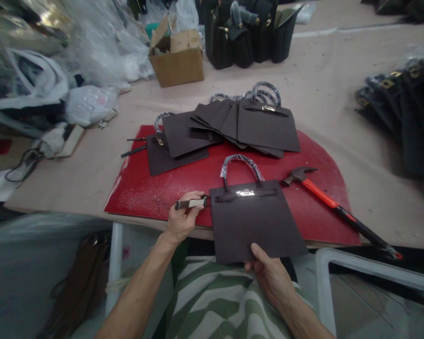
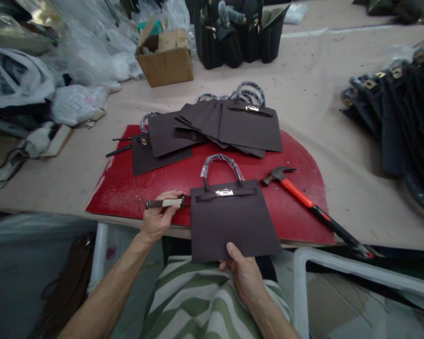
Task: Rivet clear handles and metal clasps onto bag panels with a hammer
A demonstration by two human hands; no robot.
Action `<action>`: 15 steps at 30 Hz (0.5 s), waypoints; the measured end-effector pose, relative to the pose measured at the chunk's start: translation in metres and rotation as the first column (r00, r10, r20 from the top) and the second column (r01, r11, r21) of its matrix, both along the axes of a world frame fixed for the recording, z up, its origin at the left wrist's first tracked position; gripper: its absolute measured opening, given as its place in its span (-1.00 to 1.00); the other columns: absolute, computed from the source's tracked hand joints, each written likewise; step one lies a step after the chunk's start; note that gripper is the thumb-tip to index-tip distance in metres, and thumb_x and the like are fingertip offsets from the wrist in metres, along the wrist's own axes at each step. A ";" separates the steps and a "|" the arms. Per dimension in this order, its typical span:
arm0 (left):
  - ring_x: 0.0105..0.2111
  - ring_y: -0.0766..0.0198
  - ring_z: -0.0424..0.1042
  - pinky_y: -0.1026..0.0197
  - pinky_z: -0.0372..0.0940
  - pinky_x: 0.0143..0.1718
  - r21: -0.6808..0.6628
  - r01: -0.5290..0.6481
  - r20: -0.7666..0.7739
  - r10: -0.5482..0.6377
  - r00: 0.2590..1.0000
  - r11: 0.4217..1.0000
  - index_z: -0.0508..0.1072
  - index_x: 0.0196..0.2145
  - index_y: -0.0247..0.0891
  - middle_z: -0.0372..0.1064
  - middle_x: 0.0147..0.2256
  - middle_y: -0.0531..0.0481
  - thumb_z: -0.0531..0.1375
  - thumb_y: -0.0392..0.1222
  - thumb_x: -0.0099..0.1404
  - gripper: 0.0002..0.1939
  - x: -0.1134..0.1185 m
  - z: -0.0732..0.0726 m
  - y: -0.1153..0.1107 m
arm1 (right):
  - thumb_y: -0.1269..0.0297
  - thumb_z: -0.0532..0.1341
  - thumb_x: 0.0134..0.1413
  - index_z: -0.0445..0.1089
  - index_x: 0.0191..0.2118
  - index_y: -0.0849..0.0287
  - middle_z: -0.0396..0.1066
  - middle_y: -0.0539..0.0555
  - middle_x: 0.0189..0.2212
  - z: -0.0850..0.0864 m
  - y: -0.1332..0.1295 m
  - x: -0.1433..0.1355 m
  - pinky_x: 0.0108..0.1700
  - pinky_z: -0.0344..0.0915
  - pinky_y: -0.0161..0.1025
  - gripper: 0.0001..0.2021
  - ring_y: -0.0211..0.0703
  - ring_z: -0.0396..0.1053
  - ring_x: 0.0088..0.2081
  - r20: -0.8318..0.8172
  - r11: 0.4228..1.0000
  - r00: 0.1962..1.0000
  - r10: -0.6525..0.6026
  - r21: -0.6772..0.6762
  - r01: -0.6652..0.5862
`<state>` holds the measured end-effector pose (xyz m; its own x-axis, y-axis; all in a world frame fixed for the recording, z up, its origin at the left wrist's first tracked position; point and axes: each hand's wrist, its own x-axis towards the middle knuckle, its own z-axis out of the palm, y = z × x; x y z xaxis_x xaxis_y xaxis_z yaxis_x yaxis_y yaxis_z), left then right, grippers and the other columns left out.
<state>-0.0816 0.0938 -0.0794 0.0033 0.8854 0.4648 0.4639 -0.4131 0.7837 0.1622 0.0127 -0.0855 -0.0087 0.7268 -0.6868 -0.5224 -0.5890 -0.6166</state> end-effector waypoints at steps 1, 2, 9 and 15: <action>-0.05 0.18 0.46 0.00 0.35 0.04 -0.010 -0.019 -0.006 0.019 1.000 1.000 0.41 -0.15 -0.23 0.47 -0.09 -0.15 0.18 -0.23 0.32 -0.86 0.000 0.000 0.000 | 0.13 0.47 -0.22 0.40 -0.22 0.19 0.43 -0.03 -0.56 0.000 0.000 0.000 -0.58 0.31 -0.28 -0.57 -0.25 0.30 -0.64 0.000 1.000 1.000 0.005 0.003 -0.005; -0.04 0.17 0.46 -0.01 0.35 0.05 -0.023 -0.041 -0.006 0.041 0.999 0.999 0.40 -0.15 -0.23 0.47 -0.08 -0.15 0.17 -0.22 0.33 -0.86 0.001 0.001 -0.001 | 0.13 0.47 -0.21 0.39 -0.22 0.19 0.43 -0.03 -0.55 -0.001 0.000 0.001 -0.58 0.31 -0.28 -0.58 -0.25 0.30 -0.64 -0.001 1.000 1.000 0.008 0.011 -0.008; -0.06 0.16 0.47 0.00 0.37 0.02 -0.033 -0.076 0.099 0.079 0.992 0.997 0.37 -0.17 -0.24 0.47 -0.10 -0.15 0.15 -0.14 0.35 -0.86 0.025 0.007 0.002 | 0.09 0.45 -0.18 0.43 -0.28 0.23 0.43 0.00 -0.56 -0.005 -0.001 0.002 -0.52 0.31 -0.28 -0.61 -0.25 0.30 -0.61 0.004 0.999 0.999 0.046 0.018 -0.046; -0.05 0.15 0.47 0.01 0.35 0.04 -0.110 -0.056 0.105 0.068 0.992 0.992 0.34 -0.17 -0.24 0.45 -0.09 -0.18 0.13 -0.12 0.36 -0.85 0.034 -0.003 0.010 | -0.01 0.44 -0.20 0.48 -0.50 0.23 0.39 0.05 -0.65 -0.008 -0.001 0.007 -0.35 0.34 -0.21 -0.64 -0.17 0.33 -0.52 0.028 0.995 0.995 0.100 0.023 -0.101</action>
<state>-0.0480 0.1040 -0.0824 -0.0981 0.9269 0.3622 0.3962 -0.2975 0.8687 0.1695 0.0113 -0.0935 -0.0640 0.7396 -0.6700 -0.4443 -0.6222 -0.6445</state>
